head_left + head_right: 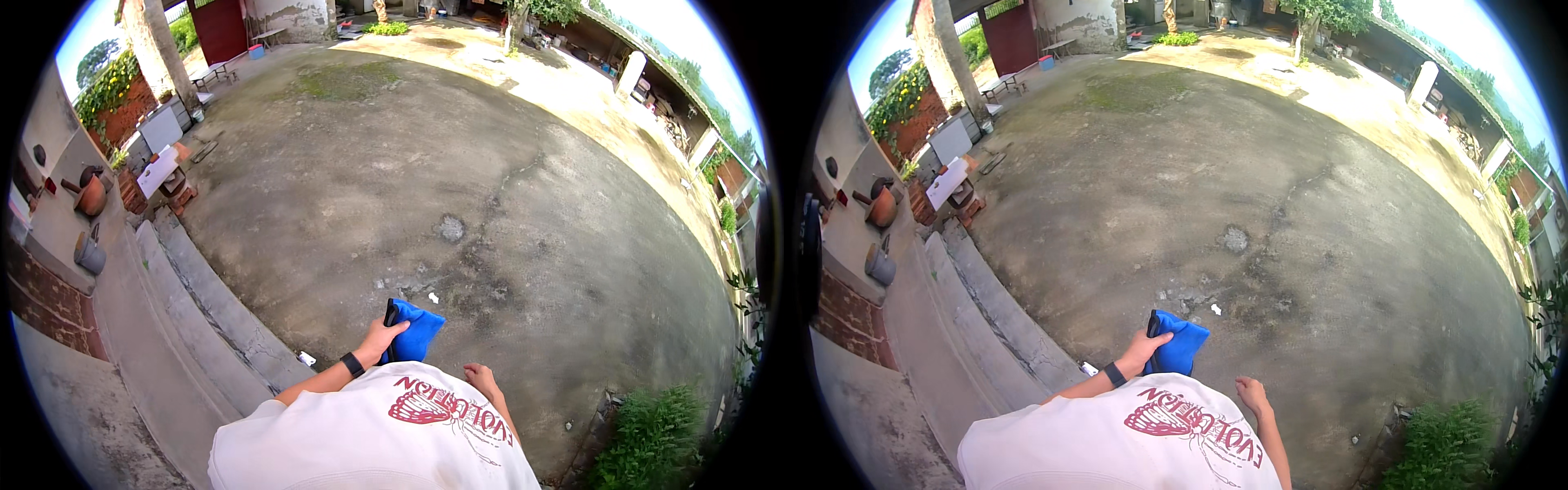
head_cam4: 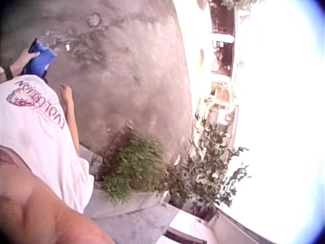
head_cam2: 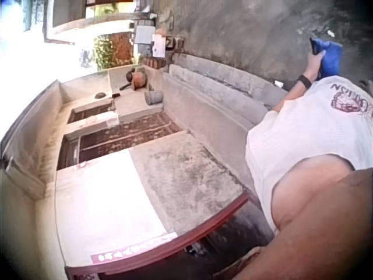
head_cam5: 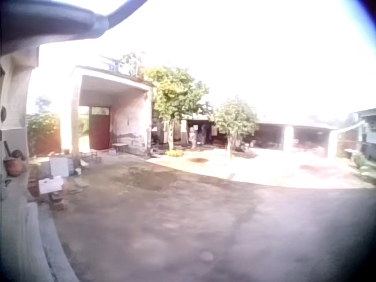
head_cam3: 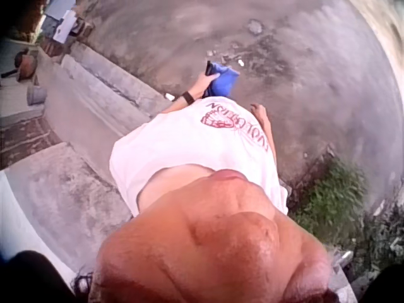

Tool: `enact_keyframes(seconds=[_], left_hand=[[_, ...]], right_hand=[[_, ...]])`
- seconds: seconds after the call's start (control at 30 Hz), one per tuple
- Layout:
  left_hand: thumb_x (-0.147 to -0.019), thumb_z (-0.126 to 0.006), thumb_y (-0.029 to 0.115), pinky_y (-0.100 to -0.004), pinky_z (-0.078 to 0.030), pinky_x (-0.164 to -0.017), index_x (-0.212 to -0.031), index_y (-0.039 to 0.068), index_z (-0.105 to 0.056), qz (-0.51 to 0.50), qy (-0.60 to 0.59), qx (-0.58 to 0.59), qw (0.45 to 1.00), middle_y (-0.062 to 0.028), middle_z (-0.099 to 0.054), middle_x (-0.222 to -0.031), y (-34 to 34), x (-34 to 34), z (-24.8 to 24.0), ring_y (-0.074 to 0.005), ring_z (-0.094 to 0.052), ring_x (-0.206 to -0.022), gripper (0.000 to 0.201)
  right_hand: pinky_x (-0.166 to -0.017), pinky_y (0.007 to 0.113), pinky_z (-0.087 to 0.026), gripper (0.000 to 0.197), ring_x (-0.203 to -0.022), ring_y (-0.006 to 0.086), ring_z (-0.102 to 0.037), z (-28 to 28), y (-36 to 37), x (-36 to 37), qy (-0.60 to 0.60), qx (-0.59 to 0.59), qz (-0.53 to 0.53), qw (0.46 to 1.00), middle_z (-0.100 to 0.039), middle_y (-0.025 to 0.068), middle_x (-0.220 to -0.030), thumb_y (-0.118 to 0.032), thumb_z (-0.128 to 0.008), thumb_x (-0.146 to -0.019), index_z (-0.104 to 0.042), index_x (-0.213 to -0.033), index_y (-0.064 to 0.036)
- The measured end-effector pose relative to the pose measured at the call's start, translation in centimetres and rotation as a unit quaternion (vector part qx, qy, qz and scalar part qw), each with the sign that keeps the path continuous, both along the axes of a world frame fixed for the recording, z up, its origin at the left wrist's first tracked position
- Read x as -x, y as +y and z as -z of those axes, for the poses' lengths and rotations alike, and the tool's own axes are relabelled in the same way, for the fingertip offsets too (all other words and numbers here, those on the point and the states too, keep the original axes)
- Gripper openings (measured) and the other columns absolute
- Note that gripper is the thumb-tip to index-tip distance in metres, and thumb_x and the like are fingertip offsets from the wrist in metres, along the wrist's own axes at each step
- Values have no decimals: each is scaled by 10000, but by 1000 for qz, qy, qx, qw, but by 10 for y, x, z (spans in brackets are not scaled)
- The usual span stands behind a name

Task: The person wipes two metal steamer plates with a blue cloth, then gathers several hangers with damp clothes from an indoor drying area and hangs them one by one on an outdoor metal rack.

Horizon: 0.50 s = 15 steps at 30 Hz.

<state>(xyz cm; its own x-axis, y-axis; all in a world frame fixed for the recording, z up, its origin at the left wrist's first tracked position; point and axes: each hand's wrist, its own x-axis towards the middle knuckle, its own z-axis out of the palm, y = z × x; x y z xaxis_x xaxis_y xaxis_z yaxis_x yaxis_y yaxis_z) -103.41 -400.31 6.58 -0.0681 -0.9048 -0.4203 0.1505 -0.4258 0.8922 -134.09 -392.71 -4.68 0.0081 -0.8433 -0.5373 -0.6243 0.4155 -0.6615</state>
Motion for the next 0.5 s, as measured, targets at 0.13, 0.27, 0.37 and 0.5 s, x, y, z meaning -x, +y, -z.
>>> enact_keyframes(seconds=[0.13, 0.27, 0.37, 0.5], left_hand=[[-803, -695, 206, -289, -484, -711, -933, -10, -650, 23, 22, -29, 999, -48, -661, -884, -141, 17, 27, -118, -598, -774, 256], [-803, -690, 222, -292, -504, -714, -953, -15, -651, 60, 63, -66, 994, -85, -673, -895, -279, 40, 14, -153, -630, -771, 284], [-809, -691, 235, -299, -503, -755, -1015, -22, -635, 94, 86, -67, 990, -100, -668, -949, -371, 67, 3, -163, -631, -826, 334], [-822, -687, 248, -317, -490, -813, -1101, -33, -590, 118, 137, -55, 982, -113, -644, -1041, -493, 97, -19, -178, -613, -916, 408]], right_hand=[[-835, 362, -489, 328, -938, 319, -643, 41, -69, 27, -33, -16, 169, 985, -674, 179, -972, -218, -574, -813, -657, -1076, -40], [-835, 369, -489, 323, -929, 312, -645, 74, -125, 69, 15, -69, 186, 980, -675, 180, -957, -222, -559, -815, -664, -1062, -42], [-835, 374, -490, 321, -921, 307, -647, 83, -180, 96, 47, -107, 176, 977, -676, 181, -946, -225, -547, -816, -669, -1051, -43], [-835, 380, -490, 320, -912, 300, -650, 108, -281, 119, 75, -141, 164, 974, -678, 182, -932, -228, -532, -817, -676, -1037, -45]])
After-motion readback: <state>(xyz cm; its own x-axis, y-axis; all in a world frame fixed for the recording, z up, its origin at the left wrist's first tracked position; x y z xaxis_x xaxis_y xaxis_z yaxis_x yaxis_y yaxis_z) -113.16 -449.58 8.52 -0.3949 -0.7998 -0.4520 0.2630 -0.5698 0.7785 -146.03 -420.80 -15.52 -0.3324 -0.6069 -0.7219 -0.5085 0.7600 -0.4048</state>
